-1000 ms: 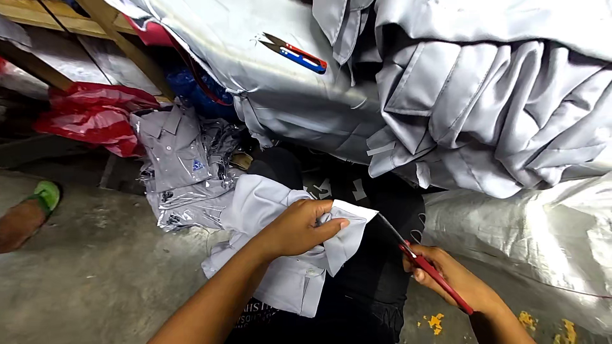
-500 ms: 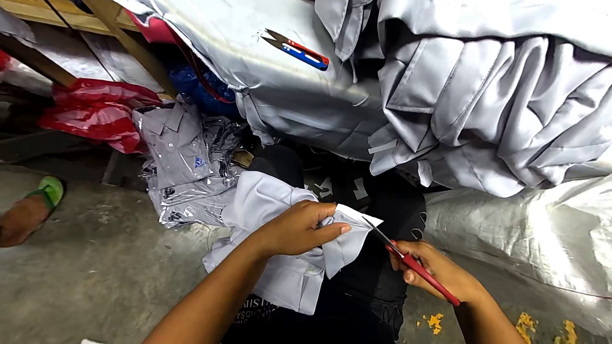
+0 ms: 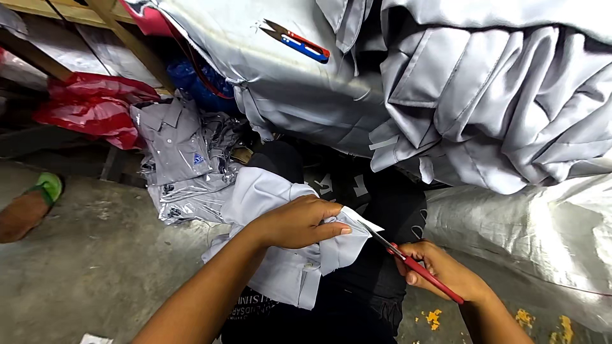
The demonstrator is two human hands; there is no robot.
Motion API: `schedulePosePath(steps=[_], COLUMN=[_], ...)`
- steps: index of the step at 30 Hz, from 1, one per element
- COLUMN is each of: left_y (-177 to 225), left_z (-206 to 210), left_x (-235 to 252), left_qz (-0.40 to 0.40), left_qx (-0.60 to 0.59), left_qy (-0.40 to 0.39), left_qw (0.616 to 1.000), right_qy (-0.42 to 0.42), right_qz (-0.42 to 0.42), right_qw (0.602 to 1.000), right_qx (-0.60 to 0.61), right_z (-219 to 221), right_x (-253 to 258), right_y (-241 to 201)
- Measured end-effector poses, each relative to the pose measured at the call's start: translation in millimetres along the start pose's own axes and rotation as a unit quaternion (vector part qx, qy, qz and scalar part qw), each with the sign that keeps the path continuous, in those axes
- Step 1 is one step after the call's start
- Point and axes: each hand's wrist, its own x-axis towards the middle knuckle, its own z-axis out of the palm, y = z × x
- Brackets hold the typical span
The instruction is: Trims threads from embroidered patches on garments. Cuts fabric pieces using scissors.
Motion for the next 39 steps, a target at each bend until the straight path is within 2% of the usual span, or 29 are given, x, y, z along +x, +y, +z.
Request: schedulePosePath(steps=[20,22,26,29,39], left_y=[-2,-2,0,-4,-2], left_z=[-8,-6,-1,5,6], left_x=[4,5,5,2,5], left_qz=[0.014,-0.008,-0.106,-0.118,-0.129], left_qx=[-0.012,-0.032,-0.143,-0.207,-0.123], left_qy=[-0.046,-0.034,0.033,0.062,0.024], left_qw=[0.999,0.999,0.983,0.969,0.984], right_qy=[0.013,0.023,0.038,0.025,-0.005], right_qz=[-0.004,-0.007,-0.014,-0.007,-0.021], right_qw=[1.000,1.000,0.999,0.998,0.998], right_qx=[0.014,0.016,0.035,0.052,0.060], right_z=[13,14,15,16,19], right_x=[13,13,13,13,20], right_y=[10,12,16,17,17])
